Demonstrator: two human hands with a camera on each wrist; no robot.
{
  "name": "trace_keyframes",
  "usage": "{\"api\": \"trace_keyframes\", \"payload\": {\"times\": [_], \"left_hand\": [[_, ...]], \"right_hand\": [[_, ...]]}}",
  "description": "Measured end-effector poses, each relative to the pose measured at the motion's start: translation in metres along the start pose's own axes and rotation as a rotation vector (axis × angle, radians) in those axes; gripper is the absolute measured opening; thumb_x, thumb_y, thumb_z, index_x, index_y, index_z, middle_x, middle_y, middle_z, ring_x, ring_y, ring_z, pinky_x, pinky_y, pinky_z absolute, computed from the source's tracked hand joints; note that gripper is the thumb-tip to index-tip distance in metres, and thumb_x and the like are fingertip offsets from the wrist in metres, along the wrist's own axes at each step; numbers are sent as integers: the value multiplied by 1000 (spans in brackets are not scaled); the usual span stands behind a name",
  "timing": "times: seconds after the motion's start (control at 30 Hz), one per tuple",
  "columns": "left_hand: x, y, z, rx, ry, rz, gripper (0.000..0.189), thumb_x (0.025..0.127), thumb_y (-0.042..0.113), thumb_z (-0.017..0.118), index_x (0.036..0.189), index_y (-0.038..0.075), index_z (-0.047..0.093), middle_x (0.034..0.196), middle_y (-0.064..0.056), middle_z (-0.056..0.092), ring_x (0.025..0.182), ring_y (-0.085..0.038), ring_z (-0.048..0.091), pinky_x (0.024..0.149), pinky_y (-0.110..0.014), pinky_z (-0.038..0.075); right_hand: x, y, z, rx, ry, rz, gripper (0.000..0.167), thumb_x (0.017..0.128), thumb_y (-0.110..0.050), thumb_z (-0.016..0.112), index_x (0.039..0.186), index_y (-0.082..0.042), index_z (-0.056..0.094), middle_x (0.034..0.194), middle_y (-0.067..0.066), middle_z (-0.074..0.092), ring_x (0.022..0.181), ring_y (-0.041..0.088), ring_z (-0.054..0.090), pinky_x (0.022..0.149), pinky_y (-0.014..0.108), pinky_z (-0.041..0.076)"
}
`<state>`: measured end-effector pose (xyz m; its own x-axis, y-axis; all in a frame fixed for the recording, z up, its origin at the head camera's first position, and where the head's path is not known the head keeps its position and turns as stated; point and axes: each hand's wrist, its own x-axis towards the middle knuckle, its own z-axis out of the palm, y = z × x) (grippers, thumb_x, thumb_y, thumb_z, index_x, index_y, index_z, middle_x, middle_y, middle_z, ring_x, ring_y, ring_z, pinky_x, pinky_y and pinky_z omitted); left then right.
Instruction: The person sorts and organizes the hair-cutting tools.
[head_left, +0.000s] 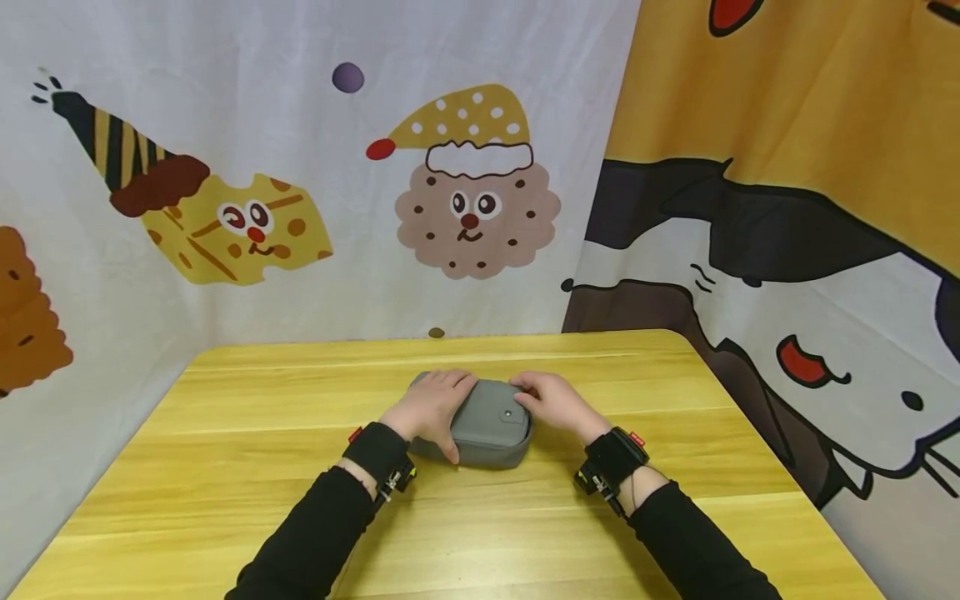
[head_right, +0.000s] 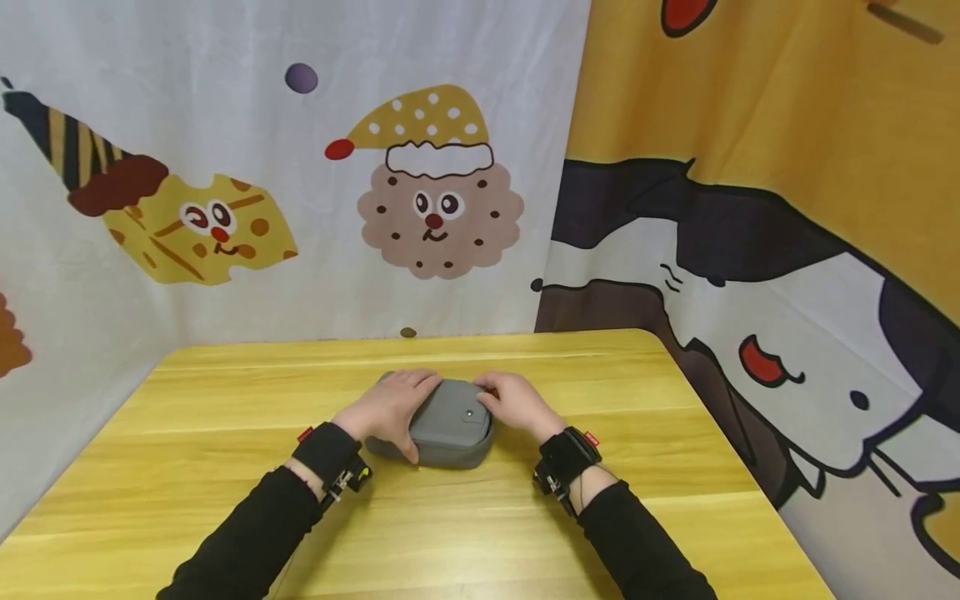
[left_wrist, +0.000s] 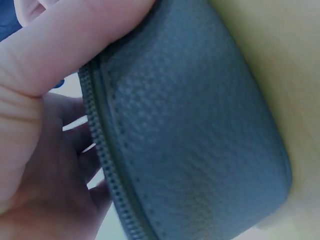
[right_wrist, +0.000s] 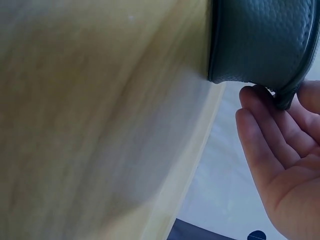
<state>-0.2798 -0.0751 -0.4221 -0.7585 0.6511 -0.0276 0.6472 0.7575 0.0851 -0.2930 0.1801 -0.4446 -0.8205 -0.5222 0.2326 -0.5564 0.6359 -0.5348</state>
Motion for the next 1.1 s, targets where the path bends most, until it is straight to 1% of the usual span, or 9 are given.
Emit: {"api": "trace_keyframes", "payload": {"times": [0.17,0.3,0.43,0.57,0.67,0.77,0.93,1.1], "left_hand": [[2,-4,-4,17,-25,19,127,52,48,98,154,7,33,154,-13,36,142,-30,33,118,-44,27],[2,-7,-8,34,-35,50,126,52,47,98,154,8,33,154,-14,35,142,-32,32,117,-46,29],[2,-12,-11,68,-34,77,127,49,44,100,153,11,35,153,-14,37,142,-33,33,116,-48,31],[2,-14,-14,85,-47,83,128,46,38,102,153,15,35,152,-12,38,142,-33,33,115,-48,33],[3,-15,-16,88,-66,81,129,46,34,103,154,17,34,154,-11,36,144,-33,30,114,-49,34],[3,-17,-17,87,-76,90,128,47,31,103,154,19,35,156,-11,35,145,-34,27,113,-51,35],[5,-22,-15,100,-94,93,129,47,30,103,155,23,33,158,-8,31,147,-31,24,113,-49,37],[5,-26,-14,107,-91,111,128,47,28,103,154,25,34,158,-7,31,146,-31,25,112,-49,38]], "right_hand": [[-3,-2,0,6,-3,4,25,98,-10,63,120,1,67,100,8,69,90,21,66,76,32,56],[-6,-4,0,-2,12,-1,22,97,-10,65,116,-1,68,97,7,69,87,20,66,75,31,56],[-7,-5,1,-26,16,-17,17,97,-10,65,112,-3,70,96,6,70,86,19,66,72,30,56],[-10,-7,3,-30,5,-25,18,98,-9,63,113,-4,70,99,6,70,87,20,67,73,30,56],[-12,-10,2,-23,1,-25,18,98,-8,63,114,-3,70,101,7,71,90,21,67,75,31,56],[-14,-13,1,-27,-11,-20,19,98,-7,62,115,-2,70,103,9,71,92,23,68,77,32,57],[-16,-17,0,-26,-31,-21,22,98,-6,63,117,-1,69,106,11,71,95,24,68,80,32,58],[-17,-17,0,-11,-42,-25,22,96,-6,64,117,-1,70,104,9,72,94,23,68,78,30,58]]}}
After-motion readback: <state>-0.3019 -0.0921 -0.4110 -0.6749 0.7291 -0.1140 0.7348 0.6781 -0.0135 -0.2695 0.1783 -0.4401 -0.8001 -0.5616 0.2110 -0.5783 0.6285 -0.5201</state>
